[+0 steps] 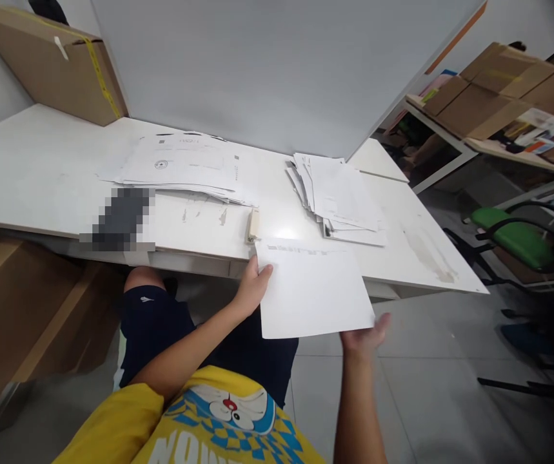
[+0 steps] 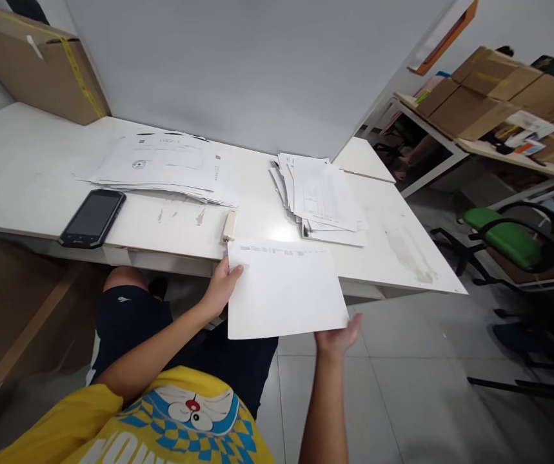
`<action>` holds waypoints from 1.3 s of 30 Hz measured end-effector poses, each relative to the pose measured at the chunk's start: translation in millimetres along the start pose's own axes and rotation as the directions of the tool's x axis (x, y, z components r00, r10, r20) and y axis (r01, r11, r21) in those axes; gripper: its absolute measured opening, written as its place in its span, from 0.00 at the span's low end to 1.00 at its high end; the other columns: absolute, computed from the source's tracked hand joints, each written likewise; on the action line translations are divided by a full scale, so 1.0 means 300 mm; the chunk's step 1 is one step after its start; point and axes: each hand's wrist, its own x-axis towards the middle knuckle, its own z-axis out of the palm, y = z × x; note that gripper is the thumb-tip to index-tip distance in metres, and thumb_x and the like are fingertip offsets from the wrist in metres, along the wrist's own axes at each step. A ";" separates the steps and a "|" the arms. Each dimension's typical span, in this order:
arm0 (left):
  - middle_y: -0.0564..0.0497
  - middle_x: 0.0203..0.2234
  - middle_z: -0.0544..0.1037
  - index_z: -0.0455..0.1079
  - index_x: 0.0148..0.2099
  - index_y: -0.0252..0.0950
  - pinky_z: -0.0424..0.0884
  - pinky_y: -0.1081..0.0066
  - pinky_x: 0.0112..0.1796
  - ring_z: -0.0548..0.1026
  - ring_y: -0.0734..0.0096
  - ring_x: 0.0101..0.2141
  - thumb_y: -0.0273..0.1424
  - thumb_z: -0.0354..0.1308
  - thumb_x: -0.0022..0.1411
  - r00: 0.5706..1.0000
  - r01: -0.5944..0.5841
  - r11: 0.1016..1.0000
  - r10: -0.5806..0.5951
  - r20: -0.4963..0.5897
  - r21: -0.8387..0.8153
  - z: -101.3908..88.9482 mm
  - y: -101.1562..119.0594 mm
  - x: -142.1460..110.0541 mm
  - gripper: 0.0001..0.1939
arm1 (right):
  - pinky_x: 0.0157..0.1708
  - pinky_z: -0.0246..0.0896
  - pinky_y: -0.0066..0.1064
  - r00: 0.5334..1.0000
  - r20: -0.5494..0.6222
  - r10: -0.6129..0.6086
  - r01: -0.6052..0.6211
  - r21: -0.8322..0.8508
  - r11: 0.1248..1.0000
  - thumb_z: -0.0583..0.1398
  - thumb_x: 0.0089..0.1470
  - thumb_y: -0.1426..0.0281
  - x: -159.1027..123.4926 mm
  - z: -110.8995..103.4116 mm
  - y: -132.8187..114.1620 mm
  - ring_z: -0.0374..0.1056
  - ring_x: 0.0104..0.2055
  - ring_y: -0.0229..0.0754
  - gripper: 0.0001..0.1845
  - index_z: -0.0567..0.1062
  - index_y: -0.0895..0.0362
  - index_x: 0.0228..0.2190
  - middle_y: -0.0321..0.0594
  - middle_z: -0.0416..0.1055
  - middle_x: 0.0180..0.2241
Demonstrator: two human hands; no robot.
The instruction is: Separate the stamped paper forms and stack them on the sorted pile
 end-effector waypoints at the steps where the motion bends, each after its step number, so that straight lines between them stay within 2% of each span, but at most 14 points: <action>1: 0.43 0.48 0.79 0.67 0.50 0.36 0.71 0.63 0.48 0.77 0.57 0.48 0.43 0.64 0.59 1.000 0.012 1.000 -0.012 0.008 0.010 -0.019 0.014 -0.017 0.22 | 0.55 0.65 0.50 0.997 0.060 0.055 -0.052 -0.057 0.997 0.56 0.46 0.36 0.045 -0.042 -0.031 0.71 0.54 0.55 0.41 0.76 0.57 0.46 0.49 0.76 0.46; 4: 0.44 0.45 0.79 0.68 0.49 0.36 0.72 0.65 0.46 0.77 0.58 0.46 0.45 0.64 0.59 0.999 0.029 0.998 -0.031 0.023 0.062 -0.075 0.046 -0.068 0.23 | 0.44 0.70 0.50 0.928 0.255 0.273 -0.207 -0.256 0.944 0.61 0.38 0.34 0.133 -0.127 -0.101 0.74 0.46 0.56 0.47 0.76 0.58 0.48 0.52 0.76 0.44; 7: 0.45 0.43 0.80 0.68 0.48 0.36 0.72 0.66 0.44 0.77 0.60 0.44 0.47 0.62 0.60 0.999 0.002 0.985 -0.009 0.041 0.175 -0.129 0.059 -0.110 0.22 | 0.36 0.70 0.42 0.840 0.315 0.442 -0.254 -0.490 0.834 0.72 0.33 0.48 0.142 -0.127 -0.120 0.74 0.37 0.51 0.39 0.78 0.56 0.46 0.47 0.79 0.40; 9: 0.46 0.42 0.80 0.68 0.48 0.37 0.72 0.66 0.43 0.78 0.60 0.43 0.47 0.59 0.62 0.997 -0.042 0.956 0.020 0.078 0.289 -0.160 0.065 -0.131 0.21 | 0.37 0.70 0.39 0.833 0.321 0.451 -0.201 -0.583 0.787 0.75 0.35 0.57 0.121 -0.094 -0.112 0.73 0.37 0.48 0.32 0.79 0.56 0.43 0.44 0.79 0.38; 12: 0.48 0.39 0.80 0.67 0.46 0.38 0.72 0.66 0.42 0.78 0.61 0.41 0.45 0.57 0.65 0.987 -0.135 0.885 0.079 0.143 0.445 -0.187 0.087 -0.151 0.16 | 0.39 0.69 0.38 0.902 0.317 0.294 -0.065 -0.572 0.818 0.74 0.36 0.60 0.094 -0.030 -0.106 0.72 0.37 0.46 0.24 0.81 0.57 0.36 0.42 0.79 0.35; 15: 0.47 0.37 0.79 0.68 0.45 0.39 0.72 0.66 0.40 0.77 0.61 0.38 0.43 0.56 0.66 0.959 -0.275 0.815 0.196 0.204 0.510 -0.171 0.138 -0.153 0.13 | 0.38 0.68 0.35 0.966 0.257 -0.030 0.137 -0.410 0.902 0.74 0.34 0.62 0.095 0.036 -0.148 0.70 0.34 0.41 0.19 0.80 0.57 0.31 0.37 0.77 0.30; 17: 0.46 0.37 0.78 0.69 0.45 0.40 0.72 0.65 0.41 0.77 0.60 0.38 0.43 0.57 0.65 0.917 -0.396 0.770 0.305 0.257 0.500 -0.133 0.182 -0.139 0.13 | 0.39 0.68 0.34 0.946 0.225 -0.235 0.293 -0.278 0.915 0.72 0.35 0.66 0.103 0.085 -0.205 0.70 0.34 0.39 0.15 0.79 0.56 0.29 0.34 0.76 0.29; 19: 0.45 0.37 0.78 0.71 0.45 0.41 0.72 0.62 0.43 0.76 0.59 0.39 0.44 0.59 0.63 0.857 -0.513 0.734 0.408 0.315 0.445 -0.079 0.226 -0.110 0.14 | 0.41 0.68 0.33 0.893 0.220 -0.392 0.429 -0.159 0.889 0.70 0.37 0.69 0.113 0.137 -0.275 0.71 0.35 0.39 0.11 0.78 0.55 0.29 0.33 0.75 0.29; 22: 0.44 0.37 0.77 0.72 0.44 0.42 0.71 0.60 0.46 0.75 0.58 0.41 0.45 0.59 0.64 0.754 -0.648 0.695 0.525 0.395 0.313 0.004 0.271 -0.048 0.13 | 0.42 0.69 0.32 0.818 0.209 -0.536 0.558 -0.056 0.828 0.66 0.40 0.72 0.133 0.206 -0.369 0.72 0.38 0.40 0.09 0.78 0.54 0.30 0.35 0.75 0.33; 24: 0.44 0.37 0.76 0.72 0.44 0.42 0.70 0.59 0.47 0.75 0.59 0.41 0.44 0.57 0.65 0.708 -0.694 0.675 0.573 0.413 0.253 0.050 0.282 -0.001 0.12 | 0.44 0.70 0.34 0.799 0.190 -0.570 0.587 -0.048 0.808 0.64 0.43 0.74 0.156 0.236 -0.406 0.72 0.41 0.43 0.08 0.77 0.52 0.29 0.37 0.75 0.35; 25: 0.44 0.38 0.76 0.72 0.43 0.42 0.70 0.59 0.48 0.74 0.59 0.42 0.43 0.57 0.65 0.706 -0.697 0.673 0.583 0.402 0.248 0.068 0.281 0.023 0.12 | 0.45 0.70 0.35 0.798 0.181 -0.574 0.591 -0.051 0.805 0.64 0.44 0.75 0.172 0.246 -0.414 0.71 0.42 0.43 0.08 0.77 0.52 0.30 0.38 0.75 0.35; 31: 0.42 0.42 0.76 0.70 0.45 0.41 0.68 0.62 0.52 0.73 0.57 0.47 0.45 0.56 0.65 0.800 -0.599 0.733 0.527 0.286 0.323 0.101 0.213 0.141 0.15 | 0.50 0.68 0.38 0.811 0.151 -0.565 0.576 -0.046 0.816 0.62 0.43 0.75 0.284 0.244 -0.359 0.72 0.43 0.44 0.07 0.74 0.53 0.29 0.37 0.74 0.35; 37: 0.42 0.46 0.77 0.69 0.49 0.39 0.68 0.63 0.53 0.75 0.59 0.49 0.41 0.52 0.69 0.764 -0.644 0.688 0.558 0.325 0.333 0.075 0.145 0.187 0.13 | 0.50 0.65 0.42 0.843 0.128 -0.522 0.531 -0.047 0.846 0.67 0.35 0.70 0.324 0.214 -0.293 0.70 0.40 0.43 0.14 0.73 0.57 0.29 0.34 0.71 0.30; 39: 0.42 0.45 0.77 0.70 0.48 0.40 0.70 0.62 0.51 0.75 0.59 0.47 0.40 0.50 0.70 0.775 -0.631 0.691 0.544 0.321 0.352 0.071 0.137 0.192 0.13 | 0.50 0.65 0.43 0.843 0.131 -0.522 0.531 -0.050 0.846 0.67 0.34 0.69 0.323 0.215 -0.289 0.70 0.40 0.43 0.15 0.74 0.56 0.29 0.34 0.71 0.30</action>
